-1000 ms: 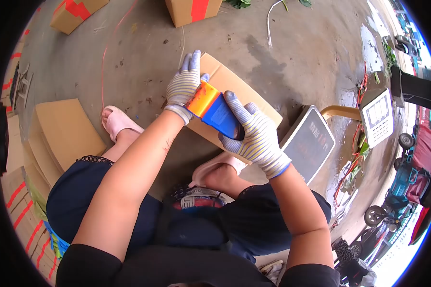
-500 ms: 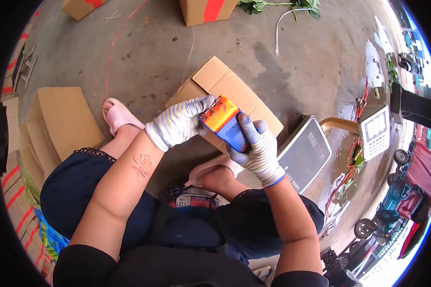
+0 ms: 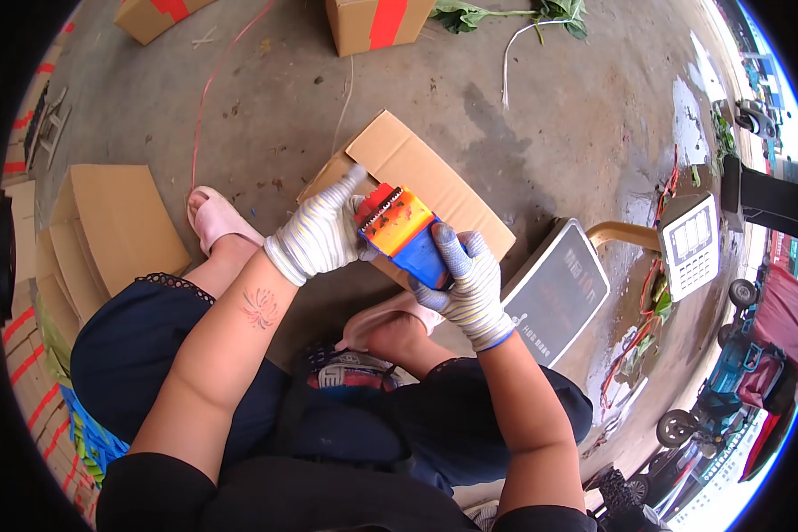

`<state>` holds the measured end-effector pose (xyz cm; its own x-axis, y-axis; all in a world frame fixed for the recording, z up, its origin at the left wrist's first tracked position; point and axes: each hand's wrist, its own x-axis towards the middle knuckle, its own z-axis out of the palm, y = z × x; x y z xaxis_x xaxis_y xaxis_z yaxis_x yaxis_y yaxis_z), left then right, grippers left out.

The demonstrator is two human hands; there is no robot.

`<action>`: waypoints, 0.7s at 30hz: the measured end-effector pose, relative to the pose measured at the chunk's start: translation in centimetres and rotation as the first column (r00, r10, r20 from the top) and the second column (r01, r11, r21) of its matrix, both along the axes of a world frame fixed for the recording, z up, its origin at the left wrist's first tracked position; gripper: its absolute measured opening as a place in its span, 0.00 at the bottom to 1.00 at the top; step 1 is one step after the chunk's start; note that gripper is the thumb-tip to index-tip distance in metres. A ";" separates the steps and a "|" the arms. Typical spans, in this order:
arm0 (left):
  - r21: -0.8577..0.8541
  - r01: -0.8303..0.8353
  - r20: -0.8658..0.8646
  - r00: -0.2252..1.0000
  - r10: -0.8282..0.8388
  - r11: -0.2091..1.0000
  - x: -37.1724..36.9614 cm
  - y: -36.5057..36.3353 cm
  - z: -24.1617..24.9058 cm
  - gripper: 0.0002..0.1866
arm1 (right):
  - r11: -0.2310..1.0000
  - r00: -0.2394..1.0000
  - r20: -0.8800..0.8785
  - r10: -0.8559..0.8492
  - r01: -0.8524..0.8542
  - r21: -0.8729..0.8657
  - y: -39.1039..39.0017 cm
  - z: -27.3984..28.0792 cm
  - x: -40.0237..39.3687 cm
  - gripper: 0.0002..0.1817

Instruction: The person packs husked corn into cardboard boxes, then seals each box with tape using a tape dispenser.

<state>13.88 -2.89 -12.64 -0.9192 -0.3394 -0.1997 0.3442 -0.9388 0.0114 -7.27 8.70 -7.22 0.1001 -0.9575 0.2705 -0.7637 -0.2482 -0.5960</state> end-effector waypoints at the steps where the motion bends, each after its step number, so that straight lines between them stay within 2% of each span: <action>1: -0.021 0.057 -0.275 0.960 -0.060 0.998 0.6 -0.8 -0.6 0.27 | 1.000 1.000 0.000 -0.001 0.001 -0.005 -0.1 0.1 0.0 0.45; 2: -0.048 0.042 -0.184 0.982 -0.050 0.998 1.0 -0.8 -1.1 0.25 | 1.000 1.000 -0.012 0.001 -0.001 0.001 -0.2 0.2 0.0 0.45; 3: -0.049 0.039 -0.183 0.982 -0.048 0.998 0.7 -0.8 0.5 0.25 | 1.000 1.000 -0.023 0.005 -0.005 0.011 -0.3 0.3 0.1 0.45; 4: -0.410 0.108 0.364 0.930 0.054 0.906 -0.2 -0.5 2.9 0.23 | 1.000 1.000 -0.021 0.010 -0.009 0.011 -0.5 0.7 0.4 0.45; 5: -0.619 0.351 0.723 0.605 0.334 0.703 -0.8 -0.5 4.5 0.22 | 0.998 0.999 -0.043 -0.003 0.006 0.067 -1.0 1.3 0.8 0.45; 6: -0.352 0.137 0.743 0.643 0.187 0.926 -1.1 -1.0 5.0 0.19 | 0.992 0.998 -0.067 -0.016 0.024 0.123 -1.4 2.0 1.2 0.45; 7: -0.436 0.048 0.704 0.640 0.307 0.899 -1.3 -1.5 4.2 0.16 | 0.992 0.998 -0.066 -0.014 0.022 0.122 -2.0 2.9 1.6 0.45; 8: -0.649 0.260 0.717 0.523 0.461 0.715 -0.4 -3.0 3.3 0.17 | 0.973 0.992 -0.129 0.012 0.018 0.230 -2.5 4.1 1.9 0.45; 9: -0.743 0.486 0.663 0.433 0.611 0.461 1.2 -4.8 2.3 0.18 | 0.939 0.981 -0.188 0.040 0.027 0.343 -2.6 5.1 2.1 0.44; 10: -0.762 0.470 0.625 0.358 0.693 0.445 3.1 -6.9 2.1 0.19 | 0.933 0.955 -0.295 0.034 0.075 0.351 -2.7 5.9 2.1 0.43; 11: -0.786 0.453 0.572 0.276 0.772 0.420 4.9 -9.3 2.1 0.20 | 0.911 0.955 -0.297 0.023 0.103 0.399 -2.8 6.4 1.5 0.42; 13: -0.673 0.676 0.493 0.109 0.863 0.300 6.7 -12.6 0.8 0.20 | 0.891 0.940 -0.341 0.027 0.132 0.434 -3.2 6.6 1.2 0.42; 14: -0.672 0.676 0.497 0.112 0.860 0.301 6.4 -13.3 -0.2 0.20 | 0.889 0.940 -0.342 0.025 0.136 0.438 -3.5 6.7 1.4 0.42; 16: -0.633 0.740 0.477 0.139 0.868 0.229 5.5 -14.1 -3.3 0.20 | 0.879 0.903 -0.424 0.066 0.148 0.454 -4.7 6.5 2.5 0.41; 17: -0.452 0.854 0.599 0.078 0.797 0.256 4.9 -14.1 -4.9 0.19 | 0.878 0.903 -0.426 0.063 0.153 0.454 -5.1 6.4 2.6 0.41; 18: -0.518 0.824 0.615 0.172 0.770 0.230 4.8 -13.0 -8.3 0.20 | 0.860 0.901 -0.427 0.074 0.159 0.485 -5.5 6.3 2.7 0.41; 19: -0.498 0.812 0.707 0.177 0.685 0.304 3.8 -11.3 -10.3 0.21 | 0.836 0.900 -0.428 0.086 0.168 0.522 -5.4 6.2 2.6 0.40; 20: -0.577 0.707 0.759 0.281 0.587 0.408 2.8 -9.6 -15.3 0.19 | 0.859 0.910 -0.409 0.065 0.157 0.487 -5.1 5.8 2.5 0.39; 21: -0.497 0.432 0.847 0.430 0.313 0.752 1.9 -8.7 -15.2 0.21 | 0.854 0.909 -0.413 0.061 0.167 0.493 -5.1 5.8 2.7 0.39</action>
